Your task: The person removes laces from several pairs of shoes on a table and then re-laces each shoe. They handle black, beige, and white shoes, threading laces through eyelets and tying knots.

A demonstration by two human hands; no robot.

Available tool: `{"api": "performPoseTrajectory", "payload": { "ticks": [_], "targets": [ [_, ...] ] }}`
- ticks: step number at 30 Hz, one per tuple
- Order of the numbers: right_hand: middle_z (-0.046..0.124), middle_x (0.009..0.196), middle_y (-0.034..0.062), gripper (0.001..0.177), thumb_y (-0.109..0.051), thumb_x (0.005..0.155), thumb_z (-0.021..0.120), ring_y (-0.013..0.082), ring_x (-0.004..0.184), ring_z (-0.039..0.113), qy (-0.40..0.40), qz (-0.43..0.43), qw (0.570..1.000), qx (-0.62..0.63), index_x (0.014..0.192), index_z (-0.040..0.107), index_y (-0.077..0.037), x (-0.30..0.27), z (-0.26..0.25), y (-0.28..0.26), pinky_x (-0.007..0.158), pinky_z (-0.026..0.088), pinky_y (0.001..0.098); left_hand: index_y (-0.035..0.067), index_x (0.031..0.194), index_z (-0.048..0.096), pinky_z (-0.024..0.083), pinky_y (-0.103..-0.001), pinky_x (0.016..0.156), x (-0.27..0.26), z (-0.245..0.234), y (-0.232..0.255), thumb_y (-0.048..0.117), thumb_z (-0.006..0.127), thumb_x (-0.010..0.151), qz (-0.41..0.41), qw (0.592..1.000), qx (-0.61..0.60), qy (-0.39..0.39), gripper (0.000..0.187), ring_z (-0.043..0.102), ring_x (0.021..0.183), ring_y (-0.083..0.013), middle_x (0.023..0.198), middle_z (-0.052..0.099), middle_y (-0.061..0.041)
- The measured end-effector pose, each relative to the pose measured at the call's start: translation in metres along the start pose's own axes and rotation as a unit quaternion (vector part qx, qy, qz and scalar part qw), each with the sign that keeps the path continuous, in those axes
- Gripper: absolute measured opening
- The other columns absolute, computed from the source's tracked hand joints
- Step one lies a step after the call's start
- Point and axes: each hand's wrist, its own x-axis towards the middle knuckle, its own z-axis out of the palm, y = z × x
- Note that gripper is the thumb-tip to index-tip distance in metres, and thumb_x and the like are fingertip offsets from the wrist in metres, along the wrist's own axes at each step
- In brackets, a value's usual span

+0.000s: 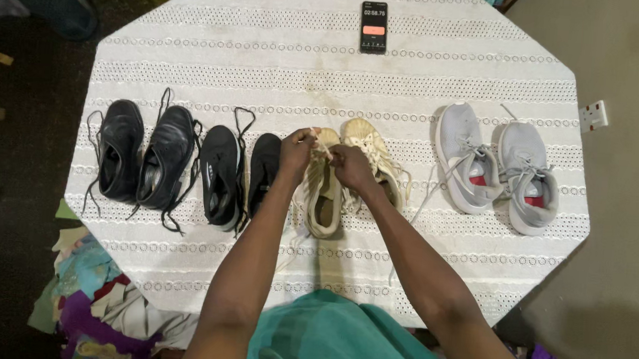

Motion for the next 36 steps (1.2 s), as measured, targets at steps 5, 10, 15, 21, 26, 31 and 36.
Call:
{"api": "performPoseTrajectory", "payload": {
  "ticks": [5,10,15,21,26,31,36],
  "targets": [
    [0.077,0.096,0.0140,0.023,-0.019,0.100,0.068,0.0254,0.081,0.069,-0.015,0.156,0.977,0.145,0.117,0.075,-0.006,0.024,-0.015,-0.021,0.076,0.057,0.0406,0.003,0.125,0.068,0.056,-0.039,0.082,-0.057,0.010,0.014,0.013,0.064,0.097,0.153,0.933,0.318,-0.063,0.030,0.072,0.096,-0.0261,0.111,0.074,-0.016],
    [0.077,0.109,0.0026,0.030,-0.018,0.098,0.066,0.0177,0.103,0.072,0.002,0.111,0.945,0.308,0.127,0.065,-0.011,0.029,-0.030,-0.034,0.091,0.057,0.0349,-0.001,0.114,0.071,0.055,-0.039,0.081,-0.093,0.029,0.052,0.012,0.056,0.105,0.195,0.912,0.359,0.038,0.022,0.072,0.095,-0.0269,0.105,0.076,-0.019],
    [0.070,0.119,0.0088,0.031,-0.015,0.099,0.063,0.0218,0.111,0.066,-0.083,0.019,0.985,0.149,0.129,0.067,-0.010,-0.008,-0.033,-0.047,0.095,0.054,0.0396,-0.001,0.112,0.070,0.054,-0.039,0.076,-0.077,0.033,0.090,0.018,0.054,0.107,0.156,0.975,0.148,0.053,0.025,0.065,0.082,-0.0233,0.096,0.073,-0.010],
    [0.074,0.110,0.0094,0.027,-0.015,0.100,0.063,0.0222,0.099,0.072,-0.024,0.056,0.993,0.100,0.125,0.069,-0.009,-0.001,-0.056,-0.080,0.088,0.058,0.0393,0.007,0.130,0.063,0.056,-0.033,0.090,-0.086,0.028,0.061,0.026,0.046,0.109,0.189,0.980,0.041,-0.047,0.033,0.068,0.104,-0.0169,0.115,0.071,-0.006],
    [0.077,0.111,0.0081,0.025,-0.017,0.103,0.058,0.0213,0.100,0.073,-0.038,0.103,0.954,0.278,0.124,0.070,-0.010,0.009,-0.082,-0.105,0.085,0.060,0.0390,0.002,0.125,0.066,0.051,-0.037,0.085,-0.118,0.037,0.050,0.026,0.051,0.110,0.219,0.933,0.279,-0.065,0.032,0.068,0.098,-0.0204,0.113,0.073,-0.013],
    [0.068,0.127,0.0086,0.035,-0.024,0.102,0.057,0.0219,0.112,0.067,-0.065,0.050,0.987,0.138,0.135,0.064,-0.015,-0.008,-0.076,-0.097,0.094,0.055,0.0388,0.003,0.115,0.068,0.052,-0.036,0.073,-0.131,0.045,0.089,0.027,0.050,0.111,0.229,0.942,0.239,0.054,0.030,0.068,0.079,-0.0174,0.094,0.073,-0.008],
    [0.073,0.120,0.0127,0.035,-0.030,0.099,0.062,0.0262,0.110,0.069,-0.166,0.074,0.979,0.090,0.129,0.069,-0.013,-0.045,-0.044,-0.065,0.094,0.055,0.0424,0.003,0.121,0.065,0.053,-0.037,0.065,-0.138,0.038,0.136,0.021,0.052,0.107,0.198,0.974,0.108,0.004,0.027,0.064,0.070,-0.0167,0.090,0.069,-0.013]
  ]
}}
